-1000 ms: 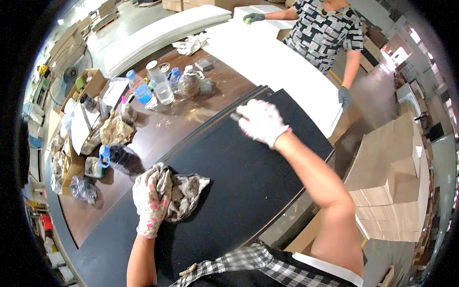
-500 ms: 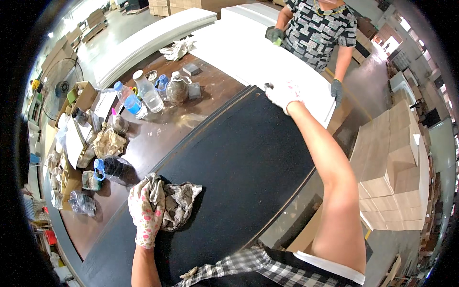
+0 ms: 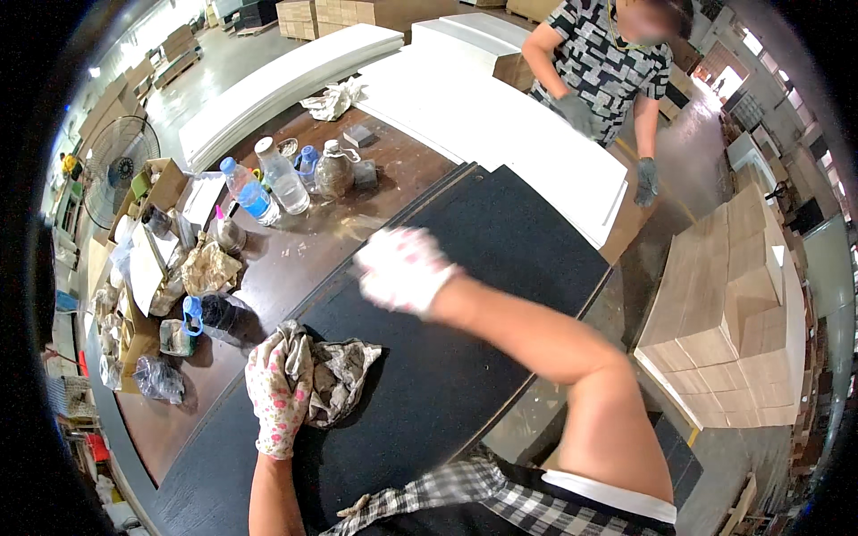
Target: The person wipes a large black wood panel with a cloth and a handheld scraper, clearing the surface and edges.
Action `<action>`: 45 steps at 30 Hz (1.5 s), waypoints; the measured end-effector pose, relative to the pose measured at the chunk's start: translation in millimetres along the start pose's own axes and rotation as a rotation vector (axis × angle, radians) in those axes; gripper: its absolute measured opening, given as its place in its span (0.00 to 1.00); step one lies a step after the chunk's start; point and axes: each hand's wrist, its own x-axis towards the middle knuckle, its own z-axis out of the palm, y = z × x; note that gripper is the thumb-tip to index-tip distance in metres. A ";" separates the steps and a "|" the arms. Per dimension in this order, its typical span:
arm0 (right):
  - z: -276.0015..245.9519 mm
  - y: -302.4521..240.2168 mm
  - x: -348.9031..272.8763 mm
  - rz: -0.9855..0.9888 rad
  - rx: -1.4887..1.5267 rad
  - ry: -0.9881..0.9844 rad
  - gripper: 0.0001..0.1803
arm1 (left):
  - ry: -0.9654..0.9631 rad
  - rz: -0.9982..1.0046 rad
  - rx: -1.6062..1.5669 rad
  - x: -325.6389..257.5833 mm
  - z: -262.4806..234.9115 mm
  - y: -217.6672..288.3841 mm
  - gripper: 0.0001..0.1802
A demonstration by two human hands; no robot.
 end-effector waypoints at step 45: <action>127.7 -639.8 59.8 -0.981 0.388 0.019 0.15 | 0.107 -0.288 -0.091 -423.7 -263.5 -234.1 0.30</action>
